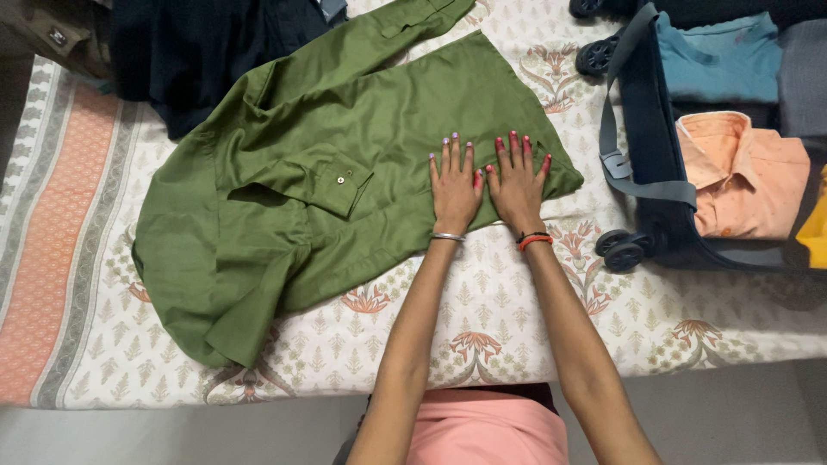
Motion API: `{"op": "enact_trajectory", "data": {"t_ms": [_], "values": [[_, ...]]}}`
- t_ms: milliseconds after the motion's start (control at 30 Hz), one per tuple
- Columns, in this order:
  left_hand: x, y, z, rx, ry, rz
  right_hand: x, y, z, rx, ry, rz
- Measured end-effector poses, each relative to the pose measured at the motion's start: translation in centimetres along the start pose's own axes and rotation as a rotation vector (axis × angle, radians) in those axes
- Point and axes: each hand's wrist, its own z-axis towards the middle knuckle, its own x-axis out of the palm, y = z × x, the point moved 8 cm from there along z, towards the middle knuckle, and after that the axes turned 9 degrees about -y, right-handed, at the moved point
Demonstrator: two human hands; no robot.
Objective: The person buttons a green shirt, folds it, and then places it into a suitcase on a bed with other clothes.
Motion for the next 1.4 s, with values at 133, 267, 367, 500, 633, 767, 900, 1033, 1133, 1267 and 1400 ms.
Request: {"op": "enact_trajectory", "data": {"t_ms": [133,267,367,500,633,767,900,1033,1133,1267,1400], "values": [[0.0,0.0,0.0,-0.010,0.003,-0.004,-0.1,0.1,-0.1,0.003,0.006,-0.006],[-0.1,-0.1,0.1,-0.001,-0.013,0.013,0.0,-0.1,-0.1,0.003,-0.001,0.010],[-0.2,-0.1,0.1,-0.006,-0.018,0.004,0.1,-0.1,-0.2,-0.013,-0.016,0.004],[-0.2,0.0,0.1,-0.005,-0.001,-0.002,0.2,-0.2,-0.1,-0.012,-0.024,0.000],[0.1,0.0,0.1,-0.005,0.013,-0.003,0.3,-0.3,-0.2,-0.002,-0.004,0.002],[0.4,0.3,-0.1,-0.002,-0.023,-0.023,0.8,-0.5,0.0,-0.002,0.012,0.002],[-0.1,2.7,0.0,-0.025,0.051,-0.317,1.0,-0.9,-0.1,-0.030,0.015,0.024],[-6.2,6.7,-3.6,-0.086,0.006,-0.536,0.5,0.9,-1.0,-0.061,-0.014,0.059],[-12.4,10.4,-6.6,-0.096,-0.052,-0.390,0.0,5.9,-2.6,-0.170,-0.068,0.103],[-21.1,14.4,-10.2,-0.184,-0.199,-0.368,-1.4,14.4,-3.3,-0.227,-0.098,0.220],[-28.7,16.8,-13.6,-0.283,-0.290,-0.312,-3.8,23.7,-3.5,-0.354,-0.081,0.395]]}}
